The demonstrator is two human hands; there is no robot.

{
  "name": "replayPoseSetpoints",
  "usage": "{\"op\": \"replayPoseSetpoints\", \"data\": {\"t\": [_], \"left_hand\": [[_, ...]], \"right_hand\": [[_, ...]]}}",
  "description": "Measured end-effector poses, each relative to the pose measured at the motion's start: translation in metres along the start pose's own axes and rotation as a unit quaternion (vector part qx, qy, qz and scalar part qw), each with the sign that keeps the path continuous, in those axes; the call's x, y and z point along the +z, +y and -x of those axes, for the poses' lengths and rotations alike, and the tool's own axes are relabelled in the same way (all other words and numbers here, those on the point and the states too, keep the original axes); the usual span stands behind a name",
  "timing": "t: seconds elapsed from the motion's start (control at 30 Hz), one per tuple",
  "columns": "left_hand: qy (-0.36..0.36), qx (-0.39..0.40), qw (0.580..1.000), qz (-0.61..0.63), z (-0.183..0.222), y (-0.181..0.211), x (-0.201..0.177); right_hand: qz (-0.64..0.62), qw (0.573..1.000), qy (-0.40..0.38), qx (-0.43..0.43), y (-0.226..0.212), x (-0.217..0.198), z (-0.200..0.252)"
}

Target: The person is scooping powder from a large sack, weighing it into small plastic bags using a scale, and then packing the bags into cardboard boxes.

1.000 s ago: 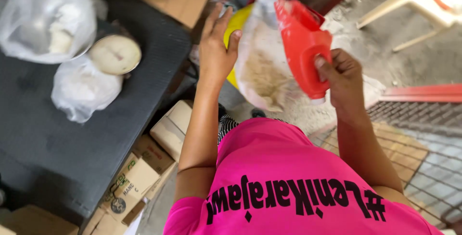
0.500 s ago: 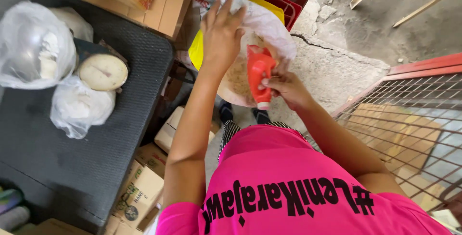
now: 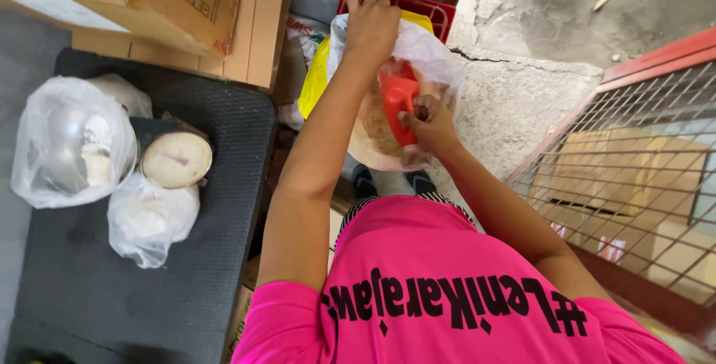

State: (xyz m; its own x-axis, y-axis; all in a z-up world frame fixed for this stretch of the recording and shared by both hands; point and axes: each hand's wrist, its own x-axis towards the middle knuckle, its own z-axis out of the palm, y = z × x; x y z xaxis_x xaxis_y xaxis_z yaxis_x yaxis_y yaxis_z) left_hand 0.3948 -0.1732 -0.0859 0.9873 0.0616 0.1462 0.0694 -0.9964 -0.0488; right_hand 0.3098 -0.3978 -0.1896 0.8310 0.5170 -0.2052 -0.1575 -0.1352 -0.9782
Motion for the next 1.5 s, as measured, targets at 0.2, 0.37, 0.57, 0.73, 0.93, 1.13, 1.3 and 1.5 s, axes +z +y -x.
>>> {"op": "replayPoseSetpoints", "data": {"t": [0.2, 0.37, 0.57, 0.73, 0.93, 1.13, 1.3, 1.5], "left_hand": [[0.079, 0.065, 0.990, 0.101, -0.009, -0.012, -0.039], [0.107, 0.093, 0.979, 0.148, -0.006, -0.023, -0.067], [0.121, 0.111, 0.973, 0.162, -0.002, -0.030, -0.059], [0.117, 0.103, 0.976, 0.151, -0.001, -0.034, -0.058], [0.090, 0.102, 0.975, 0.174, 0.007, -0.036, -0.059], [0.056, 0.088, 0.983, 0.154, 0.002, -0.040, -0.050], [0.091, 0.086, 0.974, 0.188, 0.007, -0.037, -0.052], [0.097, 0.067, 0.963, 0.243, 0.014, -0.035, -0.077]], "right_hand": [[0.253, 0.965, 0.070, -0.008, -0.050, -0.003, 0.023], [0.391, 0.916, 0.087, -0.014, -0.082, 0.019, 0.026], [0.453, 0.882, 0.104, -0.083, -0.067, 0.056, -0.012], [0.512, 0.853, 0.044, -0.090, -0.041, 0.071, -0.060], [0.501, 0.865, 0.012, -0.024, -0.076, 0.079, -0.043], [0.477, 0.876, 0.046, -0.059, -0.072, 0.088, -0.071], [0.445, 0.877, 0.090, -0.158, -0.058, 0.071, -0.064], [0.391, 0.908, 0.073, -0.130, -0.083, 0.042, -0.010]]}}
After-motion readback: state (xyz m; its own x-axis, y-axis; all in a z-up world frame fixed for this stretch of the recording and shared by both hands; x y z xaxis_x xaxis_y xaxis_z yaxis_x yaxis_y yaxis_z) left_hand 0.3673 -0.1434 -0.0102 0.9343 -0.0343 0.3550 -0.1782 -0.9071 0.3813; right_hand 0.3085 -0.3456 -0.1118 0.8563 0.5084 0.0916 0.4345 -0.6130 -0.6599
